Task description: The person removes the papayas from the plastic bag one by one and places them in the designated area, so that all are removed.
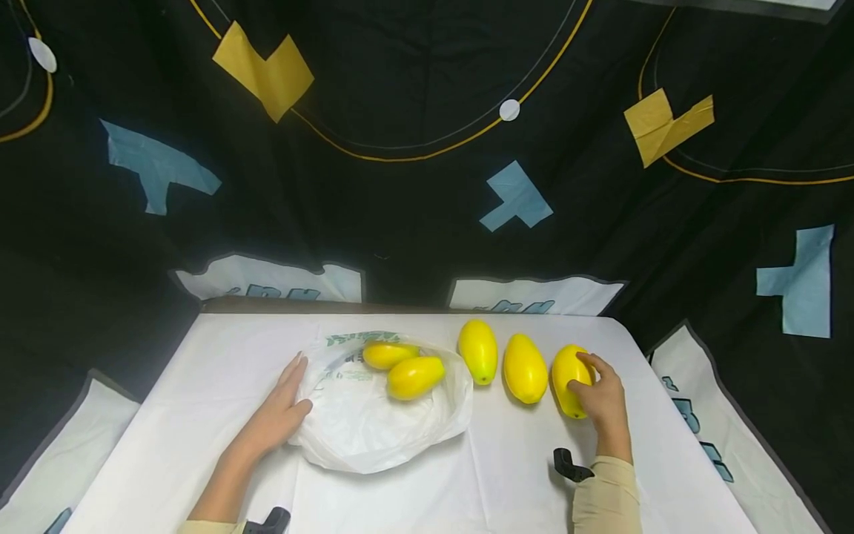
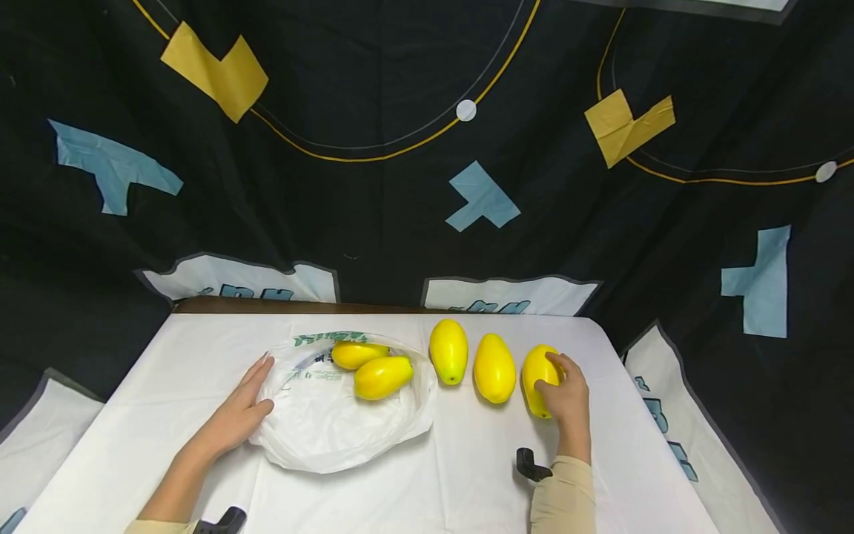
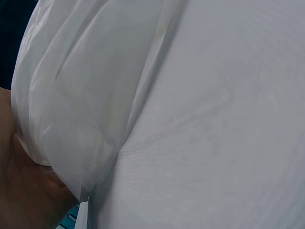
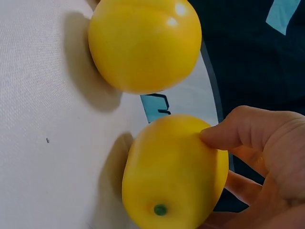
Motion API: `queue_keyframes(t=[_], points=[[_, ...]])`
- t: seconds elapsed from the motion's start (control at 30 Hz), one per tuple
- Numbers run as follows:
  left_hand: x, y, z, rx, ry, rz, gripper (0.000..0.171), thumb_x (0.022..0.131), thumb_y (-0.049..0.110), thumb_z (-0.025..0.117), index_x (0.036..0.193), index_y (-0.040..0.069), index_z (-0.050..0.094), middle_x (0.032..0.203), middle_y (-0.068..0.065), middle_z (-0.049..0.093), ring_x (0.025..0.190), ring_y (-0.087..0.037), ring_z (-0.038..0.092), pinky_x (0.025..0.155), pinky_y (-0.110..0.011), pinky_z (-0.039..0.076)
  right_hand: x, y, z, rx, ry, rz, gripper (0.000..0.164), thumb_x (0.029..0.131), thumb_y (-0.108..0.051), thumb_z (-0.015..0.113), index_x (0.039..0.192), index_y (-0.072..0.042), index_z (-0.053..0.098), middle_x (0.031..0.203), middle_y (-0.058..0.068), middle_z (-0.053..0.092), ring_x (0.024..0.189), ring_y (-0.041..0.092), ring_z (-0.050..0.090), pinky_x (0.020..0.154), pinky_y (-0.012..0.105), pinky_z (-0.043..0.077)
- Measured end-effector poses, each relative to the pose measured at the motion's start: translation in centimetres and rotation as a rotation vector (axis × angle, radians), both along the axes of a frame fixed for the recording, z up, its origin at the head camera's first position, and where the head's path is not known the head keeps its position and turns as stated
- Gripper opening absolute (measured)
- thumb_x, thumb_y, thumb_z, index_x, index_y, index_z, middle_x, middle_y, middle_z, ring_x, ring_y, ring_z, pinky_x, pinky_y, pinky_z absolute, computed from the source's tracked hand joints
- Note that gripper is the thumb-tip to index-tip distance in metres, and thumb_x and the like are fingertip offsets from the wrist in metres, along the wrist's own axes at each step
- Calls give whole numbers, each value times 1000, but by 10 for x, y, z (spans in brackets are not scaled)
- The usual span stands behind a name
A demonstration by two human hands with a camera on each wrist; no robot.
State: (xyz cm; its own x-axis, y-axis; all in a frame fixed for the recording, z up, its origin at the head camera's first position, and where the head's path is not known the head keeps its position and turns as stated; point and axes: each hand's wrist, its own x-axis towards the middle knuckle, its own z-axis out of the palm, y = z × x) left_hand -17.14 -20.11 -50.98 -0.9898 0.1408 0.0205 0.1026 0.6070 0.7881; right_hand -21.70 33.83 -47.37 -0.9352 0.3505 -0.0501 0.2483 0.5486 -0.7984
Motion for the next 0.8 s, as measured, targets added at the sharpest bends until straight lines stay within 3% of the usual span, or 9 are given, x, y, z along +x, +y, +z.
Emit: queue_keyframes(t=[0.27,0.43,0.63,0.8], points=[[1,0,5,13,6,-8,76,89,1,47,154,-4,9,161,-21,1,146,-43,1,115,-60,6,0,-1,3,-25,39,8,55,85,-4,65,138,-4,53,158,17,26,142,43,23,114,56,25],[1,0,4,-3,11,-3,76,88,1,48,154,-4,10,161,-21,2,146,-43,2,115,-60,7,-1,-3,7,18,81,9,51,85,-6,66,135,-2,55,155,19,29,139,46,28,112,57,28],[1,-1,2,2,22,-10,75,89,1,47,154,-4,10,161,-21,2,146,-43,2,115,-60,7,0,-10,19,96,154,-41,53,86,-13,69,137,-6,55,152,18,36,133,44,37,108,58,35],[0,-1,1,14,22,-14,75,90,1,47,154,-4,9,161,-21,1,146,-43,1,115,-60,7,1,-22,34,29,255,-70,56,85,-13,71,138,-11,54,148,11,41,132,36,42,108,51,38]])
